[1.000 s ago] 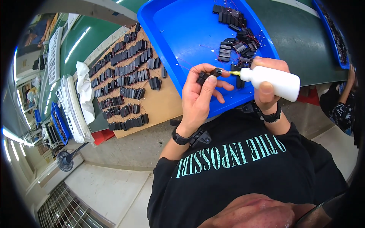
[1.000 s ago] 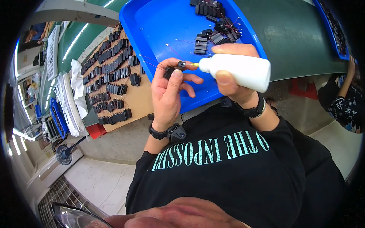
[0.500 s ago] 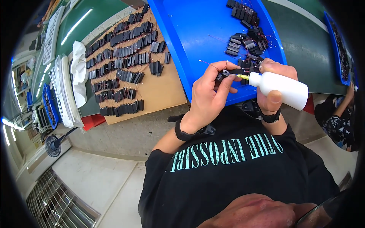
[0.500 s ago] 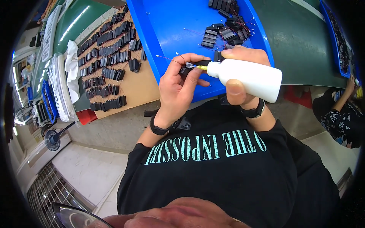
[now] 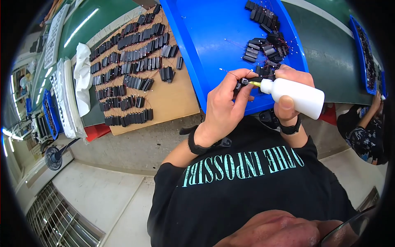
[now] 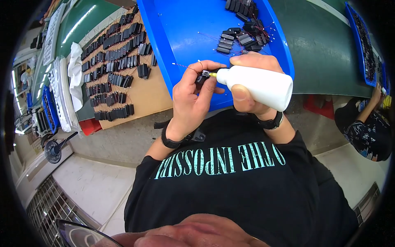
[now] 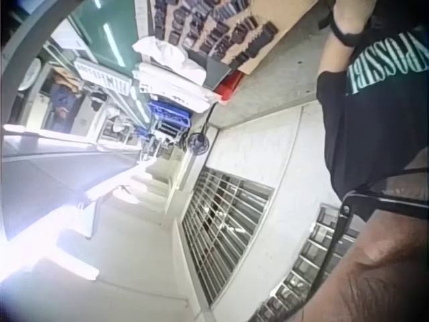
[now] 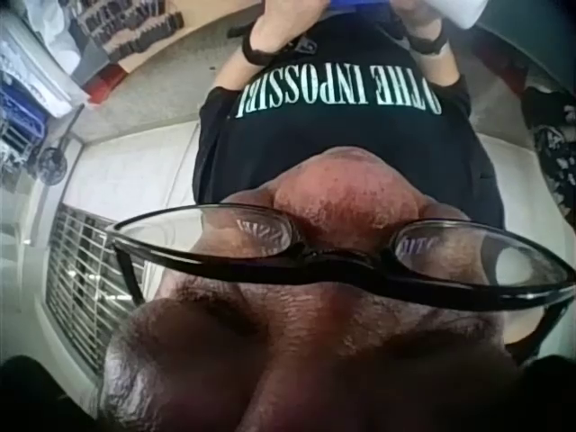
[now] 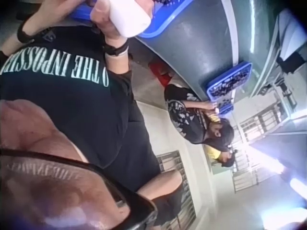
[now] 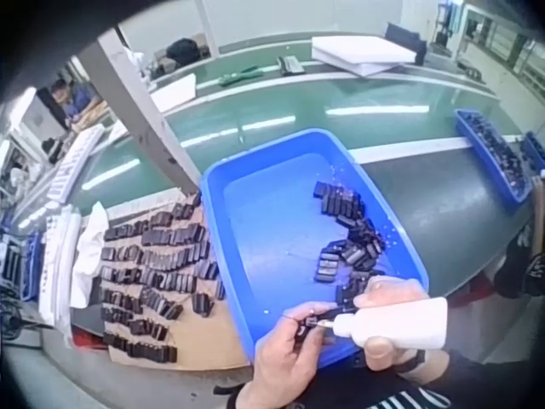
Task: Apply glue to small black plastic components using a squeeze bottle at a workstation.
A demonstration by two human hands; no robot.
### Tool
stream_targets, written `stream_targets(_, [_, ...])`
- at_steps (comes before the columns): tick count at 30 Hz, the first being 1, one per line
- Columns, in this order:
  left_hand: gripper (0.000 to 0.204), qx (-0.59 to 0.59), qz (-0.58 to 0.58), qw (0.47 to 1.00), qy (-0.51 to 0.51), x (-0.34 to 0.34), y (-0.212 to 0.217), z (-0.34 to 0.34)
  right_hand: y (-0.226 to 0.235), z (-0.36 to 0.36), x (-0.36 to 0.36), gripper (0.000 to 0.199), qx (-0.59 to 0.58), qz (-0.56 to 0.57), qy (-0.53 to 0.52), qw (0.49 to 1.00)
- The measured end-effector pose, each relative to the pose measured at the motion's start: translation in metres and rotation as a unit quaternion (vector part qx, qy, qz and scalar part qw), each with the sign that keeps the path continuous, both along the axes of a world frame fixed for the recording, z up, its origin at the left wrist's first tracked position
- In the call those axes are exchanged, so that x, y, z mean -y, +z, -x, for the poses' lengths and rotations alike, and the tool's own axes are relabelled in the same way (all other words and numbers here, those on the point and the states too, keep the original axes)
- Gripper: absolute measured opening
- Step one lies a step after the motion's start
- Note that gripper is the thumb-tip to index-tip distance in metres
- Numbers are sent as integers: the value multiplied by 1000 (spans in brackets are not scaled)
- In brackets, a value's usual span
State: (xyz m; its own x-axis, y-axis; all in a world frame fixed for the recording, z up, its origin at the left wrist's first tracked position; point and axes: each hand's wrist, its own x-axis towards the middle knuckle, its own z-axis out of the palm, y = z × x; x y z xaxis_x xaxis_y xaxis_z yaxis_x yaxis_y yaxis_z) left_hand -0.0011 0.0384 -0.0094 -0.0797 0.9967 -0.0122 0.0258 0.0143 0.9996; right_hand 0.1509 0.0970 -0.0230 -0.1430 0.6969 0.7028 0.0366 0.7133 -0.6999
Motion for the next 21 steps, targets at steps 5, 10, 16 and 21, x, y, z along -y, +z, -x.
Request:
stream_targets(5, [22, -6, -2, 1000, -1, 0, 1, 1, 4, 1, 3, 47, 2, 20, 0, 1000])
stream_targets(10, [22, -2, -1, 1000, 1, 2, -1, 0, -1, 1, 4, 48, -15, 25, -6, 1000])
stream_targets(16, [22, -7, 1, 1000, 0, 2, 0, 1, 1, 2, 6, 49, -3, 35, -16, 999])
stream_targets(21, [22, -12, 1, 1000, -4, 2, -1, 3, -2, -1, 5, 48, 9, 53, -9, 999])
